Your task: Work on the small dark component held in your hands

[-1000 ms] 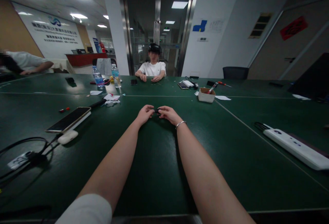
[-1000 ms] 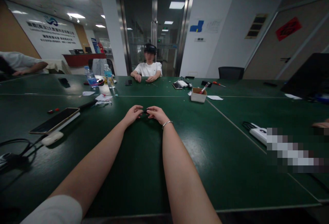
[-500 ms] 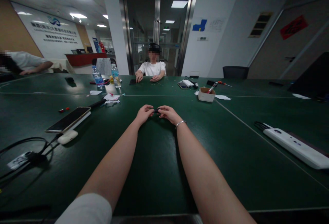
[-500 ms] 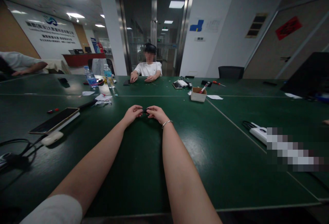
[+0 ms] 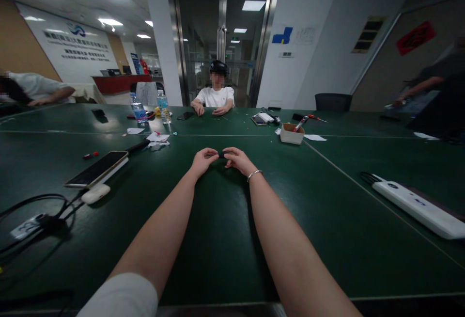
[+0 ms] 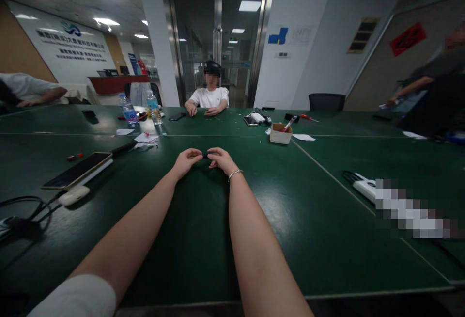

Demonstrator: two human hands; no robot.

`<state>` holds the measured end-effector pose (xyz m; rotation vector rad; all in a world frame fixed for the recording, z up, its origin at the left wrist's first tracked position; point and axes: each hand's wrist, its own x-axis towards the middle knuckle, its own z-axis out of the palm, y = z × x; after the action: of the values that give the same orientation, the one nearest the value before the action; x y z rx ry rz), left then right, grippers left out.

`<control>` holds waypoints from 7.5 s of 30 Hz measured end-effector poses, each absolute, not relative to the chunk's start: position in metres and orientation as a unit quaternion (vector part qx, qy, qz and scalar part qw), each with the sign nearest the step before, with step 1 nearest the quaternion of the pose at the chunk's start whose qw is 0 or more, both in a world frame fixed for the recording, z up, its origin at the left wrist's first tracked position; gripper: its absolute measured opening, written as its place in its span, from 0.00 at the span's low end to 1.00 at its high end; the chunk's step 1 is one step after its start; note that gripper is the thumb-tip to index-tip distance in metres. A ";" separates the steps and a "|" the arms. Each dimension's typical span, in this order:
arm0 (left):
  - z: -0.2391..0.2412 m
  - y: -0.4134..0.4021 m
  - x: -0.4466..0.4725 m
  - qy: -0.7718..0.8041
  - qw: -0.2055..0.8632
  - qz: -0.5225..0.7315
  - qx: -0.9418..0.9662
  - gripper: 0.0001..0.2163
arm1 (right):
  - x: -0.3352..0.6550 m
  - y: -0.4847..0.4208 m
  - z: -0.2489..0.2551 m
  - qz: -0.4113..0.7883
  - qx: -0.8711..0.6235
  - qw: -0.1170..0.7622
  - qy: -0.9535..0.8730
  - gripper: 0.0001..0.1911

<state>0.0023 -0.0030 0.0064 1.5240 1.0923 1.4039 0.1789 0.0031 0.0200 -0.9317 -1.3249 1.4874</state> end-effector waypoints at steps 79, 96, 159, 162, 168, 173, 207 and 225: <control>0.003 0.000 0.004 0.449 0.454 0.572 0.515 0.19 | 0.179 0.005 0.019 0.605 -0.383 0.426 -0.553 0.11; 0.003 -0.002 0.003 0.458 0.450 0.558 0.526 0.16 | 0.181 0.003 0.022 0.627 -0.357 0.433 -0.541 0.09; 0.007 -0.007 0.002 0.436 0.451 0.526 0.574 0.15 | 0.179 0.004 0.021 0.623 -0.389 0.443 -0.515 0.05; 0.006 -0.006 0.001 0.435 0.452 0.522 0.578 0.16 | 0.180 0.004 0.020 0.626 -0.384 0.443 -0.514 0.04; 0.003 -0.003 0.002 0.439 0.456 0.527 0.568 0.16 | 0.179 0.004 0.020 0.624 -0.384 0.447 -0.513 0.04; 0.002 0.001 0.002 0.459 0.457 0.529 0.548 0.15 | 0.180 0.004 0.020 0.628 -0.383 0.448 -0.508 0.03; 0.002 0.002 -0.001 0.499 0.399 0.493 0.591 0.15 | 0.181 0.007 0.013 0.622 -0.362 0.452 -0.527 0.07; 0.009 -0.005 0.003 0.420 0.442 0.559 0.562 0.21 | 0.179 0.006 0.017 0.628 -0.379 0.443 -0.516 0.06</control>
<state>0.0027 -0.0054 0.0086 1.3951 1.0409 1.3866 0.1791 0.0063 0.0166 -0.9404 -1.2804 1.5572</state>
